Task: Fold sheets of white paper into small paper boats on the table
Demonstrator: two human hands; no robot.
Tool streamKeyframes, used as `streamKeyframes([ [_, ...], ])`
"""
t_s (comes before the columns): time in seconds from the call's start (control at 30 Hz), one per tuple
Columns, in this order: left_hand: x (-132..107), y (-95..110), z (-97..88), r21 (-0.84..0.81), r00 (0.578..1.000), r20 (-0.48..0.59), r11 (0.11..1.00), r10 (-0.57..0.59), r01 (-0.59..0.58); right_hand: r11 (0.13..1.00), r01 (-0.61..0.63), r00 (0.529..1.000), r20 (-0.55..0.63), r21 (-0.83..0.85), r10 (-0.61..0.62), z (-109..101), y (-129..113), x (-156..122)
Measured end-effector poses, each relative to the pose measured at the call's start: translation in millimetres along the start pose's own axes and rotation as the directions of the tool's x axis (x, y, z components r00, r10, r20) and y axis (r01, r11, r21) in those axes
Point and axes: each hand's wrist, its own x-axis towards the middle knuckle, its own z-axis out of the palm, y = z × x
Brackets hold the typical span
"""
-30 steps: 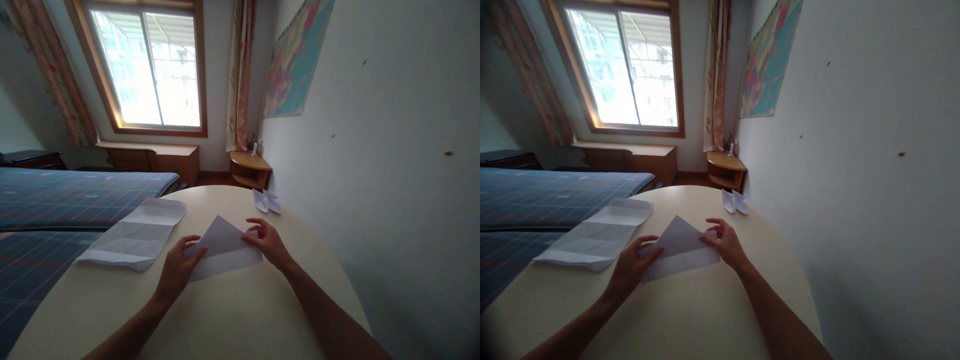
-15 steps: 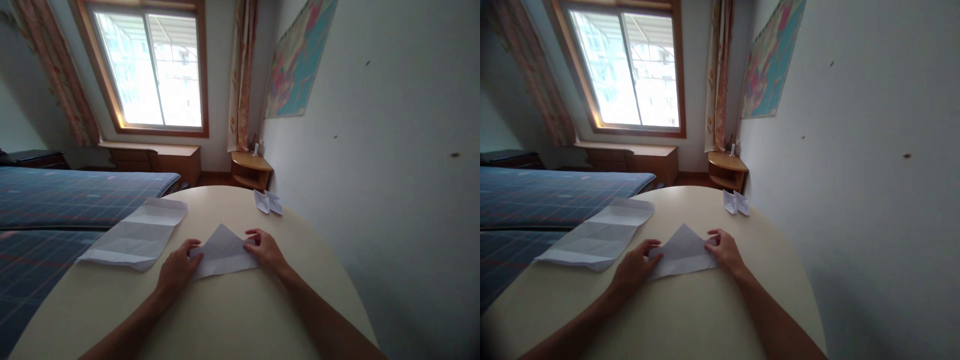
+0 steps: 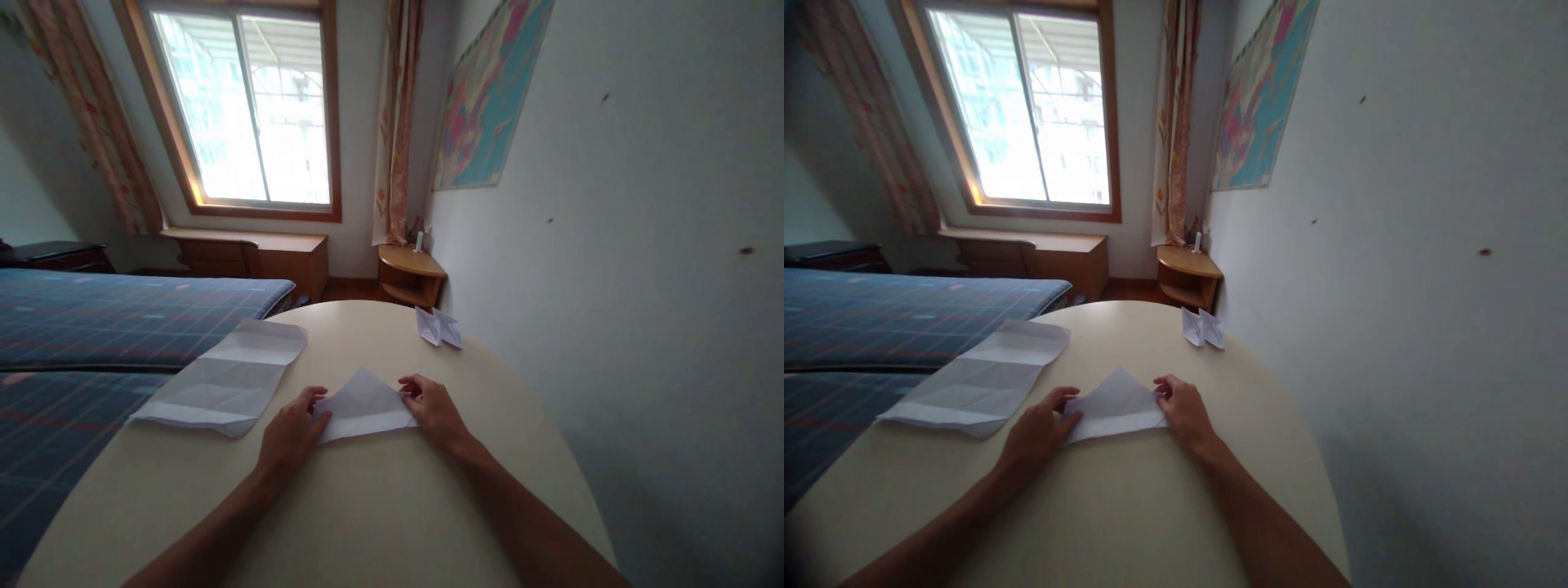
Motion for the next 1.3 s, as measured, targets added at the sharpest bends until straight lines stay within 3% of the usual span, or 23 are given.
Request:
streamKeyframes([
  [0.33,-6,10,-4.4,0.157,0.999,0.042,0.988,0.011,-0.017,0.994,0.038,0.999,0.027,-0.105,-0.035,2,-7,-2],
  [0.67,-12,16,-3.3,0.375,0.996,0.056,0.923,0.071,-0.087,0.927,0.117,0.989,0.127,-0.355,-0.076,5,-14,-6],
  [1.07,-12,19,-2.7,0.435,0.986,0.13,0.888,0.103,-0.15,0.787,0.146,0.957,0.287,-0.599,0.04,13,-50,-27],
  [1.3,-13,17,-1.6,0.434,0.981,0.141,0.882,0.135,-0.183,0.8,0.171,0.94,0.338,-0.575,0.041,25,-52,-42],
])
